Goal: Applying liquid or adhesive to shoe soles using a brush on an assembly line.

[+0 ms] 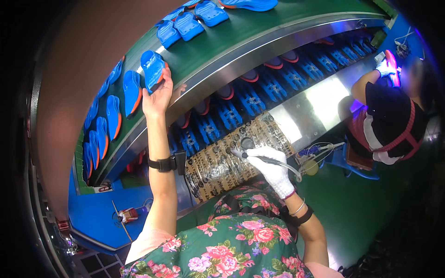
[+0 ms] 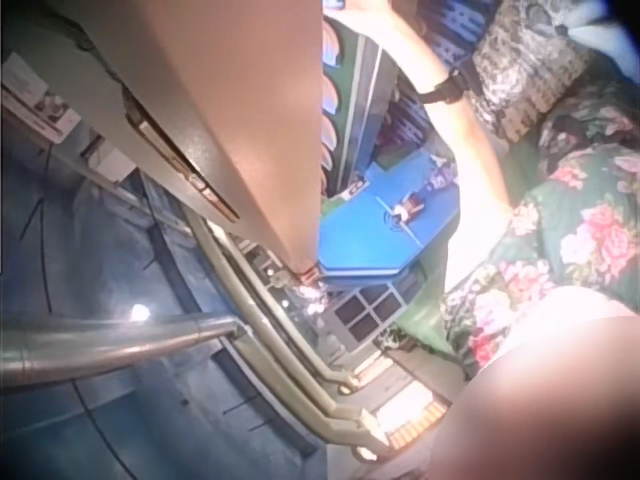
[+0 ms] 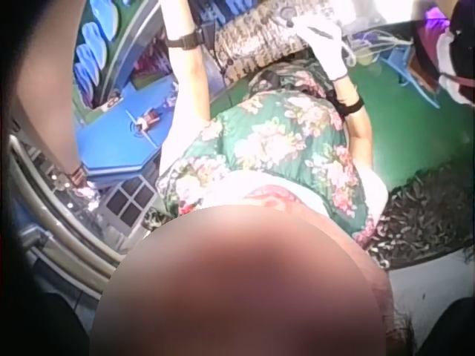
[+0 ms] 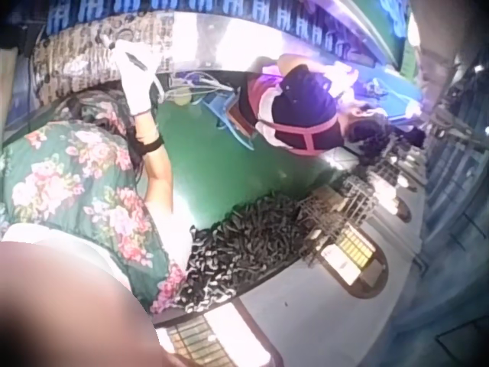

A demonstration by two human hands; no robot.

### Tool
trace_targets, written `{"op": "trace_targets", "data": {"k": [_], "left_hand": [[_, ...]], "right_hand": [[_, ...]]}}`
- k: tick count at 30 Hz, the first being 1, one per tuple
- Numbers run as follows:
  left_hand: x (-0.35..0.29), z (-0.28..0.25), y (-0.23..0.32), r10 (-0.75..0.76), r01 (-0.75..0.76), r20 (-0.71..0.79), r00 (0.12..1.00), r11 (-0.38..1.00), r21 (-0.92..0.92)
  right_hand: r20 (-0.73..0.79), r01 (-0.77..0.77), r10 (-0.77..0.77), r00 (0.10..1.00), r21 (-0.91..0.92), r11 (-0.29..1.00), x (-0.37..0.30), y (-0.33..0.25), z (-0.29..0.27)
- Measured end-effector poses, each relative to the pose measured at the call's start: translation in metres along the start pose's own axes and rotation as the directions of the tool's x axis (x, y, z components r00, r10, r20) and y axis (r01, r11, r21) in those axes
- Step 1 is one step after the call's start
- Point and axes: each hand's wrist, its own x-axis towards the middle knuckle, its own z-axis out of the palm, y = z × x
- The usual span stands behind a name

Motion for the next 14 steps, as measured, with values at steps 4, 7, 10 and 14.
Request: {"op": "trace_targets", "data": {"k": [4,7,10,14], "left_hand": [[-0.042,0.027,-0.008,-0.136,0.142,-0.137,0.981,0.989,0.038],[-0.065,0.016,0.018,0.002,0.085,-0.198,0.980,0.899,0.430],[-0.069,0.018,0.046,0.371,-0.224,0.122,0.921,0.246,0.943],[-0.032,0.002,0.090,0.388,-0.088,0.325,0.863,-0.517,0.852]], "right_hand": [[-0.015,-0.123,0.124,0.992,0.031,0.992,-0.005,-0.002,0.000],[-0.052,-0.119,0.119,0.991,-0.002,0.993,-0.009,0.002,-0.001],[-0.026,-0.119,0.117,0.993,-0.058,0.991,-0.007,0.004,-0.002],[0.017,-0.045,0.046,0.999,-0.057,0.997,0.003,-0.003,0.000]]}}
